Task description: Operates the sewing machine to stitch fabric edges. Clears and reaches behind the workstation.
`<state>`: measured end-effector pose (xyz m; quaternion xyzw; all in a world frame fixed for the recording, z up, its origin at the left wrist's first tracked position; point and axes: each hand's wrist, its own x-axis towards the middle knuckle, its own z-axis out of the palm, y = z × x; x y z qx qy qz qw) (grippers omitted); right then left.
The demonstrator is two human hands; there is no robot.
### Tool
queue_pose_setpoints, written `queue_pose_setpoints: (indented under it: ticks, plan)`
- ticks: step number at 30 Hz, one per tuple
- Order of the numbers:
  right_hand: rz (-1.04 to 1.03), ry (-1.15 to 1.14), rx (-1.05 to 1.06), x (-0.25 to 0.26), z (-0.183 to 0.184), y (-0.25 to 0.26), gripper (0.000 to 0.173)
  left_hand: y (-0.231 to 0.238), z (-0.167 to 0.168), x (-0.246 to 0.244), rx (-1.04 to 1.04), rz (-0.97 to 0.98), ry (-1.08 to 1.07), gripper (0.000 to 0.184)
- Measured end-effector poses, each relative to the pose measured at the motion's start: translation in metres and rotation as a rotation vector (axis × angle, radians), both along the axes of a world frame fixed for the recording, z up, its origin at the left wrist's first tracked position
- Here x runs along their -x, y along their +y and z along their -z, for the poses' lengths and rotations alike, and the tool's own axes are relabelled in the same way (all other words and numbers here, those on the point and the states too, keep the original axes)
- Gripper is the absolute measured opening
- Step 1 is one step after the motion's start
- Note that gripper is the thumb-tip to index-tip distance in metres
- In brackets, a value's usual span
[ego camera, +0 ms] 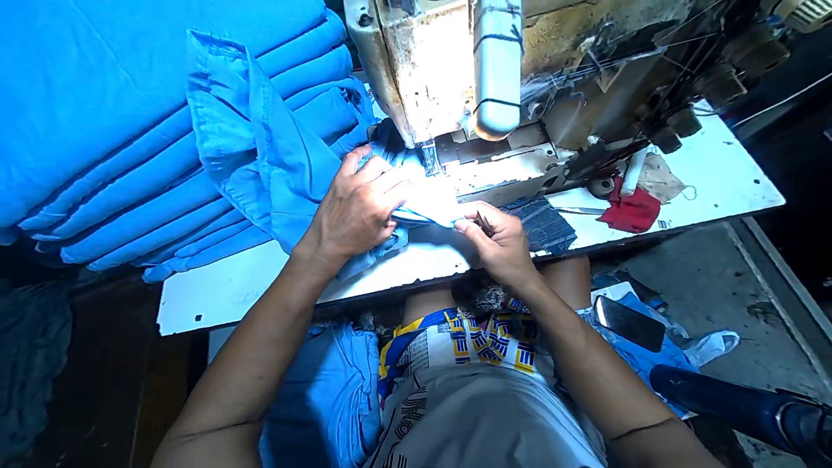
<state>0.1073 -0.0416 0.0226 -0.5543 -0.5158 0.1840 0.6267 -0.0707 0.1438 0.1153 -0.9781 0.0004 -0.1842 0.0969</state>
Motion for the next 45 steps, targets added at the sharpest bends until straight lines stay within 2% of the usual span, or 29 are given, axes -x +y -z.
queue_pose_setpoints:
  ticks: [3, 6, 17, 21, 22, 24, 25, 27, 30, 33, 37, 39, 40, 42, 43, 45]
  plan:
    - [0.009, -0.005, -0.019, -0.002, -0.001, 0.009, 0.010, 0.008, 0.004, 0.002, 0.129, 0.097, -0.072, 0.026]
    - [0.013, -0.023, -0.037, -0.002, -0.001, 0.012, 0.009, 0.012, 0.010, 0.004, 0.225, 0.158, -0.099, 0.017]
    - [0.041, -0.047, -0.045, -0.001, -0.005, 0.016, 0.012, 0.011, 0.012, -0.002, 0.116, 0.052, -0.111, 0.019]
    - [0.067, -0.045, -0.015, -0.001, -0.006, 0.018, 0.011, 0.009, 0.003, 0.001, 0.100, 0.033, -0.046, 0.023]
    - [0.068, -0.049, -0.014, -0.002, -0.006, 0.019, 0.011, 0.008, -0.002, 0.003, 0.105, 0.019, -0.020, 0.027]
    - [0.060, -0.055, -0.012, -0.003, -0.007, 0.020, 0.011, 0.005, -0.015, 0.011, 0.119, -0.046, 0.036, 0.050]
    - [0.059, -0.058, -0.011, -0.003, -0.007, 0.020, 0.012, 0.004, -0.022, 0.016, 0.119, -0.087, 0.063, 0.057]
    - [0.061, -0.061, -0.009, -0.002, -0.006, 0.019, 0.012, 0.007, -0.034, 0.026, 0.102, -0.169, 0.115, 0.060]
    - [0.057, -0.113, 0.002, -0.005, -0.010, 0.020, 0.013, 0.011, -0.048, 0.038, 0.137, -0.194, 0.150, 0.047]
    - [-0.012, -0.266, 0.059, -0.011, -0.022, 0.017, 0.015, -0.004, -0.053, 0.040, 0.297, -0.003, 0.099, 0.027]
    - [-0.246, -0.393, 0.033, -0.013, -0.038, 0.003, 0.013, -0.038, -0.035, 0.036, 0.474, 0.168, -0.032, 0.010]
    - [-0.285, -0.410, 0.008, -0.011, -0.038, -0.005, 0.012, -0.051, -0.016, 0.030, 0.538, 0.168, -0.097, 0.014]
    - [-0.285, -0.413, 0.003, -0.010, -0.035, -0.008, 0.012, -0.055, -0.007, 0.026, 0.506, 0.140, -0.122, 0.027]
    - [-0.264, -0.386, 0.004, -0.010, -0.027, -0.015, 0.011, -0.057, 0.014, 0.017, 0.293, 0.046, -0.147, 0.056]
    - [-0.248, -0.359, 0.009, -0.011, -0.024, -0.020, 0.012, -0.055, 0.024, 0.014, 0.172, -0.004, -0.136, 0.061]
    - [-0.220, -0.288, 0.016, -0.009, -0.018, -0.028, 0.011, -0.046, 0.042, 0.012, 0.038, -0.067, -0.131, 0.048]
